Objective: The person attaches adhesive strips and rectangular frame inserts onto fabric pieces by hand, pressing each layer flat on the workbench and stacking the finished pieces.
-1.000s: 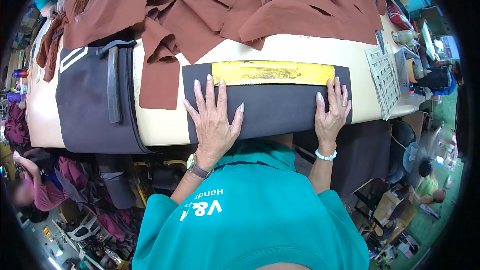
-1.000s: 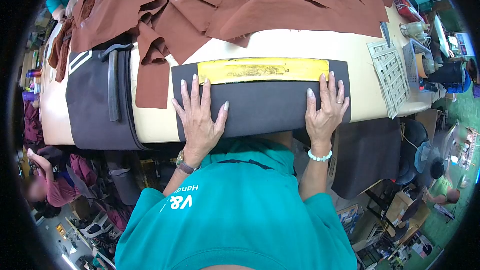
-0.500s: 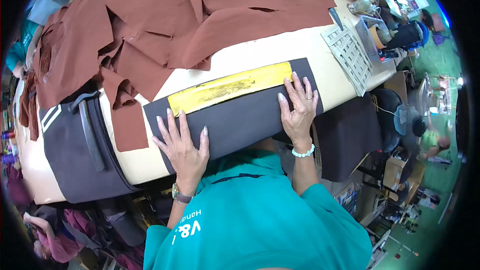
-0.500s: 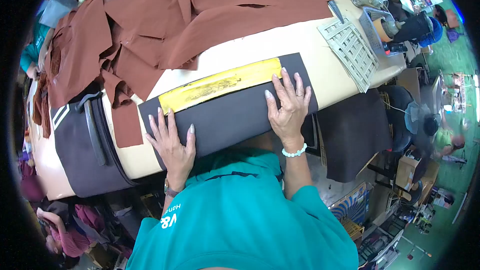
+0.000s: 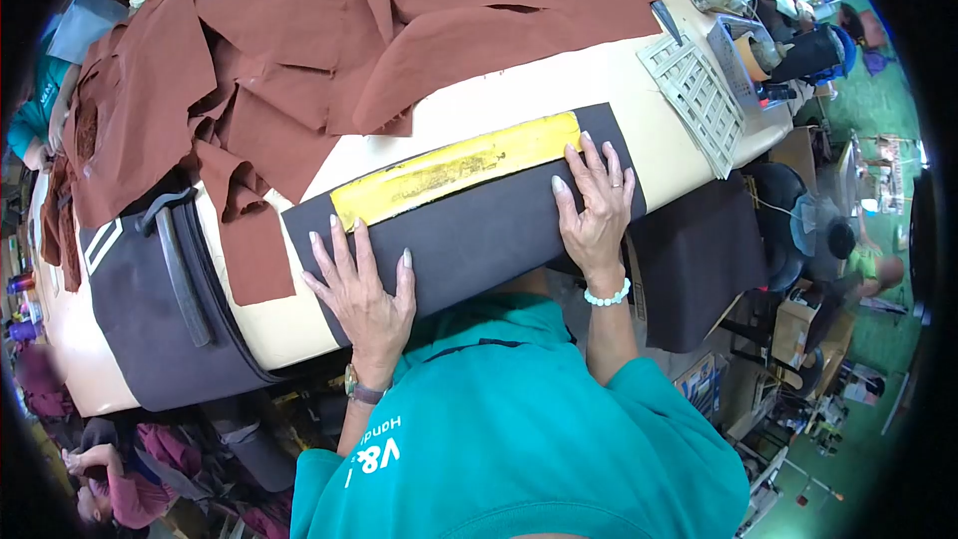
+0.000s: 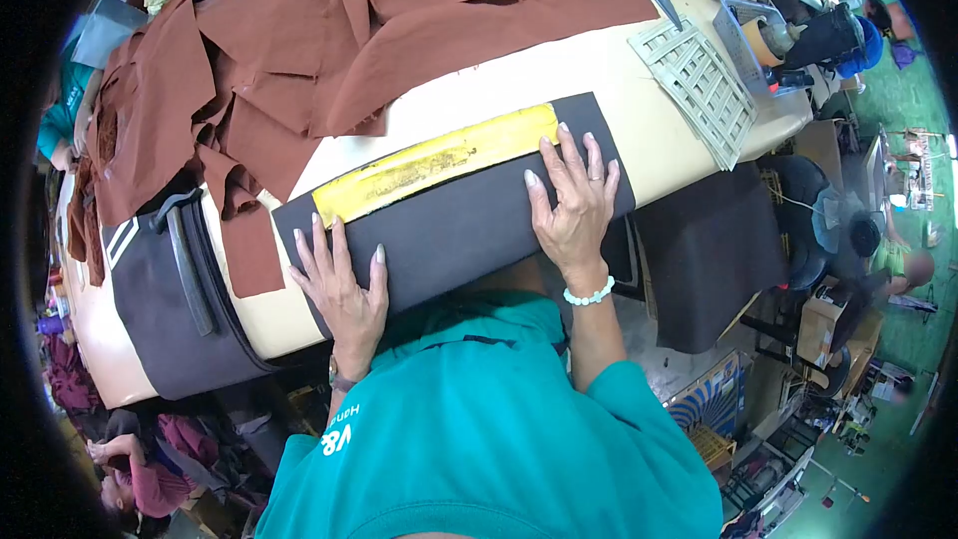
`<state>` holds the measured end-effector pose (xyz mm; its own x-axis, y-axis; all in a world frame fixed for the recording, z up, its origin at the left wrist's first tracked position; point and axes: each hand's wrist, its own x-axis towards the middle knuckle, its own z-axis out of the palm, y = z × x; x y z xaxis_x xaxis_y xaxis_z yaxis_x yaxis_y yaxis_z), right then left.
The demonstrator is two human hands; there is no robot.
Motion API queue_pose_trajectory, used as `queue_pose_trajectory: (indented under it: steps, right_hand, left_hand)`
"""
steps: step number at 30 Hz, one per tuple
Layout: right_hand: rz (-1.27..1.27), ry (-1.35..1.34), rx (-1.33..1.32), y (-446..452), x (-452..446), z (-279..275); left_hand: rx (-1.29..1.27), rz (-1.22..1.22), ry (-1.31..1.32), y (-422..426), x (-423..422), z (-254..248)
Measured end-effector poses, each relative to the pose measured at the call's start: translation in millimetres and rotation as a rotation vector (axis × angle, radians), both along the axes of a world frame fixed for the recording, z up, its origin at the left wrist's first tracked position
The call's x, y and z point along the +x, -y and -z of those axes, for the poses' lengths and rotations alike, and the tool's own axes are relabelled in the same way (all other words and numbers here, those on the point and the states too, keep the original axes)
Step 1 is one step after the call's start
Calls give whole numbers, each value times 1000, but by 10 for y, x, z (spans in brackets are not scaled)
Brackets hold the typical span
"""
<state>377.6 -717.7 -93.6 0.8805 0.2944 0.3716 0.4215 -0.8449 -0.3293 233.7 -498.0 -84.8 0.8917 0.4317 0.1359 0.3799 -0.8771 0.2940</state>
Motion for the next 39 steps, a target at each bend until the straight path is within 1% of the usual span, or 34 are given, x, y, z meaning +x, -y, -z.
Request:
queue_pose_trajectory:
  steps: [5, 18, 39]
  right_hand:
    - [1, 3, -22, 11, 2, 11]
    - [-5, -16, -82, 23, 5, 24]
    - [-20, -26, -89, 22, 9, 43]
  left_hand:
    - [4, -2, -1, 0, 2, 8]
    - [-86, -16, 49, 8, 3, -14]
    - [-55, -12, -12, 6, 9, -6]
